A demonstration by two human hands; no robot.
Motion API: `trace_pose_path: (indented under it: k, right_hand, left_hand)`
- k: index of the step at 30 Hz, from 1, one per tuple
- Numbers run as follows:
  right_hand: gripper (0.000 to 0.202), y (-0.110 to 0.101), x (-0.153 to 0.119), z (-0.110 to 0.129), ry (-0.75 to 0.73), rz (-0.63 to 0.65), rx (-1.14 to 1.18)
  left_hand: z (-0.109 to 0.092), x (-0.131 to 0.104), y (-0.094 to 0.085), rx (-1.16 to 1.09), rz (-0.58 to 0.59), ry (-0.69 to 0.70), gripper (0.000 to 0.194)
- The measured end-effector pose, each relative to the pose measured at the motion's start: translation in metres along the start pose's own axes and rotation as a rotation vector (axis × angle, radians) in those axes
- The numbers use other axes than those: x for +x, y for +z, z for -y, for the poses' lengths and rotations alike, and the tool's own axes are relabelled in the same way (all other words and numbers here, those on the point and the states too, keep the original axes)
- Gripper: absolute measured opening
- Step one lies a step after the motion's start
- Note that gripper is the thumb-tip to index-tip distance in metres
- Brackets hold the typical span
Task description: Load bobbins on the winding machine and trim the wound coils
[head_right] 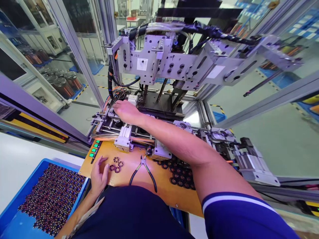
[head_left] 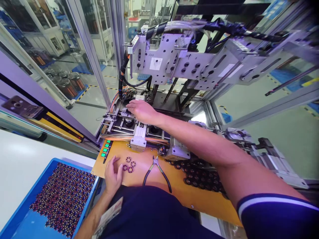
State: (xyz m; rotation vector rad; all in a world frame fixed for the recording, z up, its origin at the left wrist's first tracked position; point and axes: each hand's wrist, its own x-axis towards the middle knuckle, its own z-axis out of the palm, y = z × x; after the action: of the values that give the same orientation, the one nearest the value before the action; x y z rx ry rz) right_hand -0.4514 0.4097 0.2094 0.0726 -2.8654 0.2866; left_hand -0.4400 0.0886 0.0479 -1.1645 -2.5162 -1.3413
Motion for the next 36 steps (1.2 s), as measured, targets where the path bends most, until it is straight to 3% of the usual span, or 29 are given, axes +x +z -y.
trace_pose_path:
  k: [4,7,9,12,16,18,20,22,26,30,36]
  right_hand:
    - [0.026,0.003,-0.013,0.005,-0.015,-0.010,0.019]
    - [0.042,-0.006,-0.020,0.014,0.010,-0.096,0.040]
    - [0.052,-0.019,-0.029,0.026,0.051,-0.214,0.047]
    - [0.054,-0.044,-0.056,0.054,0.089,-0.408,0.054]
    - [0.051,-0.060,-0.117,0.098,0.005,-0.696,0.108]
    - [0.056,-0.054,-0.158,0.117,0.063,-0.734,0.128]
    - [0.059,-0.039,-0.207,0.131,0.247,-0.730,0.139]
    - [0.055,-0.019,-0.257,0.143,0.460,-0.722,0.105]
    - [0.039,0.019,-0.337,0.164,0.713,-0.699,0.028]
    - [0.030,0.046,-0.367,0.172,0.831,-0.641,-0.007]
    - [0.024,0.069,-0.362,0.150,0.875,-0.563,0.002]
  left_hand:
    - [-0.006,0.001,-0.003,0.035,-0.025,0.040,0.038]
    - [-0.013,0.021,-0.016,0.078,-0.038,0.126,0.035]
    - [-0.020,0.051,-0.029,0.120,-0.041,0.207,0.035]
    - [-0.038,0.117,-0.042,0.192,0.024,0.348,0.040]
    - [-0.065,0.197,-0.029,0.267,0.235,0.510,0.049]
    - [-0.074,0.218,-0.015,0.286,0.312,0.534,0.051]
    - [-0.077,0.226,-0.002,0.297,0.358,0.524,0.053]
    - [-0.078,0.226,0.007,0.300,0.388,0.505,0.058]
    - [-0.081,0.223,0.009,0.395,0.435,0.505,0.073]
    - [-0.098,0.231,-0.001,0.543,0.459,0.591,0.092]
    - [-0.116,0.237,-0.004,0.567,0.442,0.659,0.113]
